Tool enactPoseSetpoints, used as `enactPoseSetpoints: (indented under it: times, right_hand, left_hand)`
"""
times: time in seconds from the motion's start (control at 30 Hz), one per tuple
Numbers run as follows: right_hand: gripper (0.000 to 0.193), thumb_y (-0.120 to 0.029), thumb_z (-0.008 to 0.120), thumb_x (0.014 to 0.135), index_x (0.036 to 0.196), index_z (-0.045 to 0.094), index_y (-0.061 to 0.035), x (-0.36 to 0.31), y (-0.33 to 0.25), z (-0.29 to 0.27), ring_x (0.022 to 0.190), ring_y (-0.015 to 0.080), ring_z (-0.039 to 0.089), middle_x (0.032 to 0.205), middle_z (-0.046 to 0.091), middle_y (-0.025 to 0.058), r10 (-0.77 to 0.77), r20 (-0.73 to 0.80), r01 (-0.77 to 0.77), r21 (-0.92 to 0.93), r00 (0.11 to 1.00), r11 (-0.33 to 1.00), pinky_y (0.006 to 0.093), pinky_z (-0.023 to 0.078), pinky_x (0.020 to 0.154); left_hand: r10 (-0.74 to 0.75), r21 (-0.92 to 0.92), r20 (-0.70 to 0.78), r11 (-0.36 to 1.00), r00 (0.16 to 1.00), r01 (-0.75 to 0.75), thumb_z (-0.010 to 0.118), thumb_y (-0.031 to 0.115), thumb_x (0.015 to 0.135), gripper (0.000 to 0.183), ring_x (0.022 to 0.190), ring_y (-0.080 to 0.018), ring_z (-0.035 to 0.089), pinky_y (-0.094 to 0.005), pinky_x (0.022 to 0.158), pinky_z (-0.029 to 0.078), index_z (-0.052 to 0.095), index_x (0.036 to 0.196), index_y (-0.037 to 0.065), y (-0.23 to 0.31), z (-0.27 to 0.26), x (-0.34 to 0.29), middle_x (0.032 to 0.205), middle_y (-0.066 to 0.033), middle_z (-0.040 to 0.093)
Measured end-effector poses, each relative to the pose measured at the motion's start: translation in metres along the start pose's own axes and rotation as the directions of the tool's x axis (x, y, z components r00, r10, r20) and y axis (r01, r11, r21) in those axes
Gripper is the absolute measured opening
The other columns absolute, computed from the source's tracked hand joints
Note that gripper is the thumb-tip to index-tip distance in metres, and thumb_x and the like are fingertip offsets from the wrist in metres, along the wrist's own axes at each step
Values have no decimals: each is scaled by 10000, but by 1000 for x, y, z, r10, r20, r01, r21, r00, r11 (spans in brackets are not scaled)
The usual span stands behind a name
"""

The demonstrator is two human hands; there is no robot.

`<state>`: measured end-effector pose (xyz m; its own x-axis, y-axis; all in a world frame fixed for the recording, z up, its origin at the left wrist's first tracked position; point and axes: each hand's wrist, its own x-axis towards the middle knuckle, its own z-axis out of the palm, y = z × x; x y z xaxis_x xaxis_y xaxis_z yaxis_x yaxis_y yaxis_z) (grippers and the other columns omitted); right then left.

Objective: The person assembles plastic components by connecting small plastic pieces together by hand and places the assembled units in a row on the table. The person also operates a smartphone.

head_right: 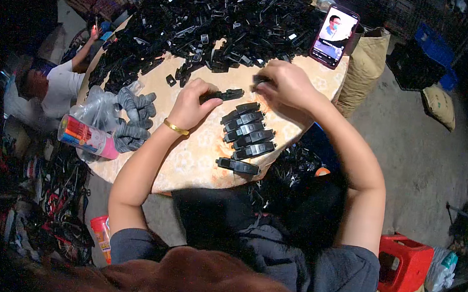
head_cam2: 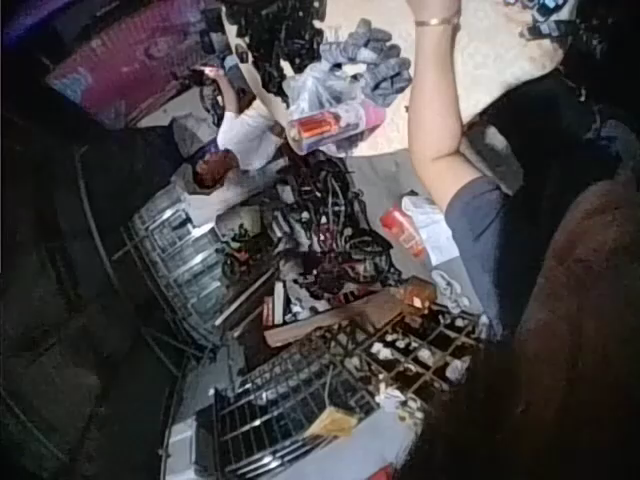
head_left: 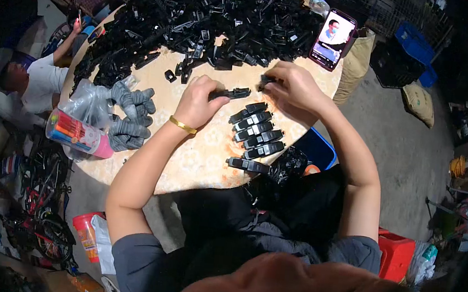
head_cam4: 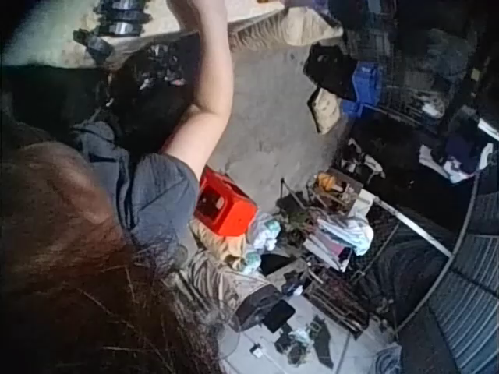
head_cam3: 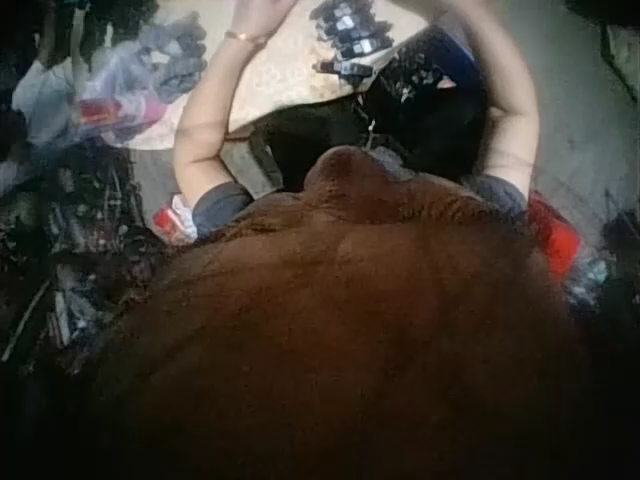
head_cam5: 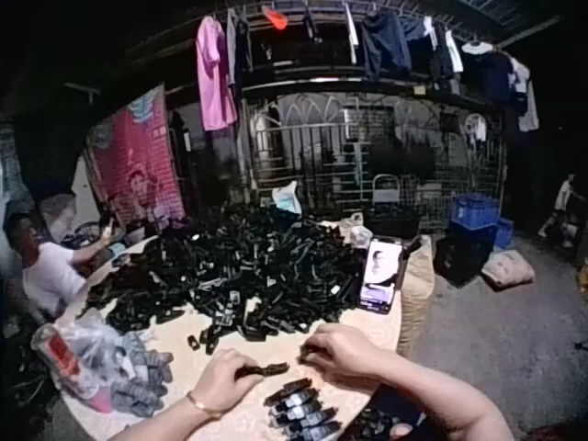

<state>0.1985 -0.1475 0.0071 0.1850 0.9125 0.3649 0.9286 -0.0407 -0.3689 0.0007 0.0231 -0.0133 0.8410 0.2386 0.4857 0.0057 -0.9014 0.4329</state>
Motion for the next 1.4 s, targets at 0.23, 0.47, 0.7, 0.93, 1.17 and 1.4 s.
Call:
enactPoseSetpoints:
  times: [0.23,0.47,0.7,0.93,1.17,1.4]
  right_hand:
    - [244,-188,691,725,924,678,-49,19,-24,16,863,301,588,859,616,114,-126,93,126,7,988,992,387,476,735]
    - [224,-222,705,704,855,685,-57,29,-26,32,762,301,600,788,611,127,-228,61,218,145,972,965,399,470,676]
    - [196,-220,697,748,828,693,-41,27,-13,24,720,277,602,803,633,132,-80,23,72,241,997,968,352,478,663]
    - [226,-261,630,804,909,689,-70,25,62,5,726,300,627,776,644,129,214,-401,-346,-296,891,890,381,492,640]
    - [243,-280,625,770,837,709,-63,30,65,-7,705,308,649,752,662,159,382,-377,-416,-10,844,909,387,508,657]
    - [289,-285,604,810,878,701,-21,29,17,-23,591,118,600,665,664,62,428,-86,-349,446,900,824,285,475,561]
  left_hand:
    - [-105,-38,48,994,993,107,735,145,669,189,782,-283,559,-363,714,450,682,805,26,2,-4,2,761,-113,583]
    - [-116,-154,87,980,989,129,737,136,668,191,733,-266,569,-340,663,456,681,809,20,4,2,6,754,-109,578]
    - [-3,-152,165,988,986,28,729,172,690,197,766,-250,555,-338,701,452,673,826,42,2,-2,0,735,-96,557]
    - [158,-174,149,976,976,-132,728,129,701,211,761,-222,541,-310,674,448,672,880,31,6,1,0,775,-84,573]
    - [204,-238,213,959,956,-152,712,171,725,152,827,-240,515,-332,753,434,674,834,73,12,-2,-2,777,-65,557]
    - [-92,-275,-99,959,991,62,725,209,749,378,898,-235,561,-323,713,496,600,1050,18,29,-1,4,853,-98,548]
